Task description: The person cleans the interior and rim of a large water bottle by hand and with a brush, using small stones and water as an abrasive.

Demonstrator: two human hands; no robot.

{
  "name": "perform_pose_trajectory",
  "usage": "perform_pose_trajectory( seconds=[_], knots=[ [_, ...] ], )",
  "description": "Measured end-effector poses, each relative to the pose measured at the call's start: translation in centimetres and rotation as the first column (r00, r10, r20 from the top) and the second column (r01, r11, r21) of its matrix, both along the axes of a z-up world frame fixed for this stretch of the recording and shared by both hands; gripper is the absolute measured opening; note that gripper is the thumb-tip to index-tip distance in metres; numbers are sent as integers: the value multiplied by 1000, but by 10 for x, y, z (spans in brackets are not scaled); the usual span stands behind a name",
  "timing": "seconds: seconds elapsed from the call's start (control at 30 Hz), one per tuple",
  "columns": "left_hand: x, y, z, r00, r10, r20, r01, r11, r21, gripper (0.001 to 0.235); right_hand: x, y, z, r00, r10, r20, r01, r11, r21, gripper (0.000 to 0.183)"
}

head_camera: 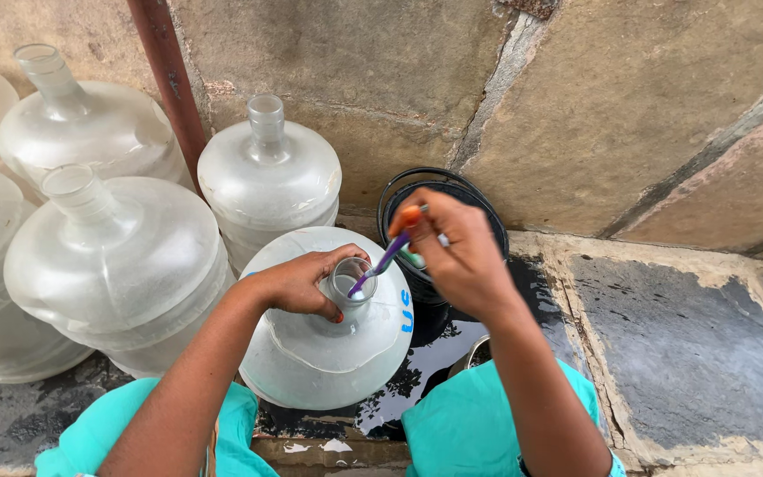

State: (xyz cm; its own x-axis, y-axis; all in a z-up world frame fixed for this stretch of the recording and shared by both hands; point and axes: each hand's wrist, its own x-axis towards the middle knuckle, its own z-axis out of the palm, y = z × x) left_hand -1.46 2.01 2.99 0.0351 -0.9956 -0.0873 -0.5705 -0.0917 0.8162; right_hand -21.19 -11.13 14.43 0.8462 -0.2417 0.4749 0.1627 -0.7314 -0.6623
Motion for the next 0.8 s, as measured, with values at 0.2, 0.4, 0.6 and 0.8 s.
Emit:
perform_pose_trajectory(
  seconds=[0.2, 0.4, 0.6, 0.8],
  knots=[
    [2, 2, -1, 995, 91, 43, -96, 988, 119, 117, 32, 6, -33, 960, -5, -281, -10, 999, -53, 14],
    [-1, -5, -8, 993, 53, 105, -63, 994, 85, 117, 21, 5, -30, 977, 139, -164, -187, 927, -325, 8],
    [-9, -9, -16, 990, -28, 135, 23, 999, 39, 112, 21, 7, -29, 975, 85, -204, -148, 937, -315, 8],
    [-18, -15, -18, 997, -14, 78, 25, 990, -136, 121, 38, -18, -59, 962, -38, -272, 71, 991, 114, 26]
  ],
)
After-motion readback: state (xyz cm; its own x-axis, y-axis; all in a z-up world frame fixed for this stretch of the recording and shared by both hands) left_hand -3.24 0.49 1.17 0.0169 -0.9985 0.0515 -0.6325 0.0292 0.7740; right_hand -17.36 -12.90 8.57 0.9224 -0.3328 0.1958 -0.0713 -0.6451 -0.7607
